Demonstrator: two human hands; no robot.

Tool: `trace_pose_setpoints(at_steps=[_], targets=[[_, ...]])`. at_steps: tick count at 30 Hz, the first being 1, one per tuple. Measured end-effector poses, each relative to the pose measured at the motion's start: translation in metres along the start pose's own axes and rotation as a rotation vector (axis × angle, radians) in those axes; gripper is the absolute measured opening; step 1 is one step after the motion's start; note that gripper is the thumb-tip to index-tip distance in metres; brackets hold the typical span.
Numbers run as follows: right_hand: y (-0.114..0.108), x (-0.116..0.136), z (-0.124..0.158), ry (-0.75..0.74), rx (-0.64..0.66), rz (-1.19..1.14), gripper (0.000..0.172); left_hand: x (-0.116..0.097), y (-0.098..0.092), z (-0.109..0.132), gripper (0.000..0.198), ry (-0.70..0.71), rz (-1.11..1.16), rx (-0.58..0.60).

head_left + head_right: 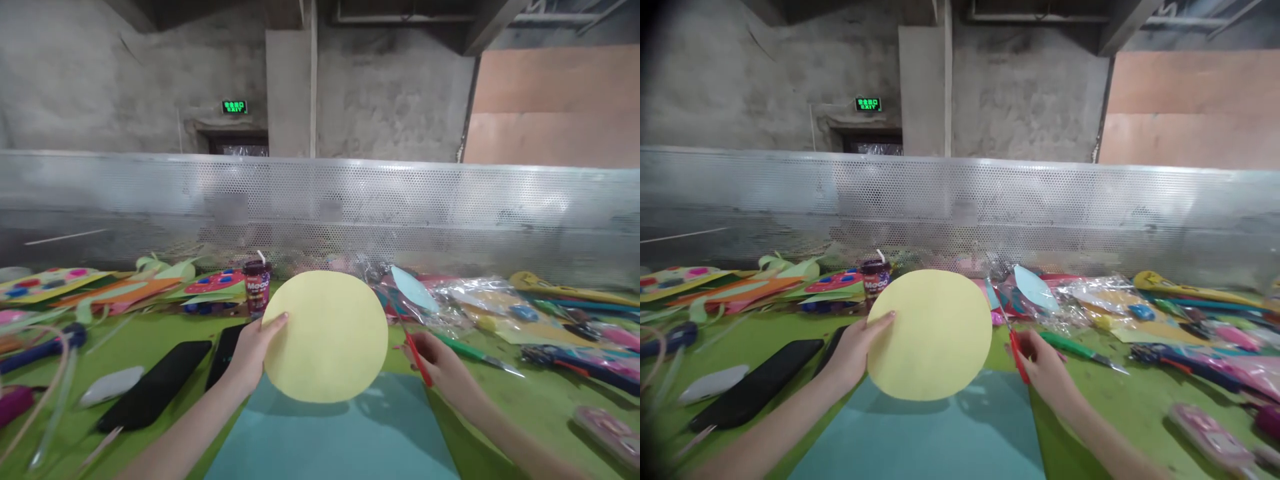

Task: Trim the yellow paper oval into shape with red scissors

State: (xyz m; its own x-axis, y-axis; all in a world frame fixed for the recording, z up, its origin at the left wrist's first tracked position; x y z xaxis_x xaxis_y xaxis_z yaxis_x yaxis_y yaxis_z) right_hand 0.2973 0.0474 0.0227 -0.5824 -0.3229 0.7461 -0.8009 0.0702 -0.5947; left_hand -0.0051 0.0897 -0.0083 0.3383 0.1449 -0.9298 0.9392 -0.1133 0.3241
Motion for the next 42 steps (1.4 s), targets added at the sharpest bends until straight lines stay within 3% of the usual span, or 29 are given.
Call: trace_pose_setpoints(at_steps=[3,8,17,42], targets=[[0.011,-0.008,0.001,0.05,0.153,-0.113,0.024,0.003,0.001,0.002,0.035,-0.017,-0.021,0.005],[0.016,-0.007,0.004,0.038,0.204,-0.177,0.017,0.004,0.008,0.008,0.034,-0.047,-0.021,0.021],[0.014,0.01,0.011,0.025,0.186,-0.124,0.014,0.004,0.014,0.012,0.037,-0.088,-0.041,0.033],[0.015,0.008,0.014,0.074,0.195,-0.16,0.025,0.004,0.016,0.014,0.036,-0.09,-0.051,0.056]])
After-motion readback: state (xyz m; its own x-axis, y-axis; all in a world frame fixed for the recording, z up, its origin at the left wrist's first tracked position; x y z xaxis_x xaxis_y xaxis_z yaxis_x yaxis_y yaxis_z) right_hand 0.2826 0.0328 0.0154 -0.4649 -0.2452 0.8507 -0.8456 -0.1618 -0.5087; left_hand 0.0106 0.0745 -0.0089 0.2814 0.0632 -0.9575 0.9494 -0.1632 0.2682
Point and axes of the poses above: each hand's wrist, its own z-axis away from the middle knuckle, its own y-axis out of the palm, x = y × z, the point moved 6 cm from there along -z, towards the middle knuckle, and after that the axes turned 12 degrees about x, right-handed, at the moved point
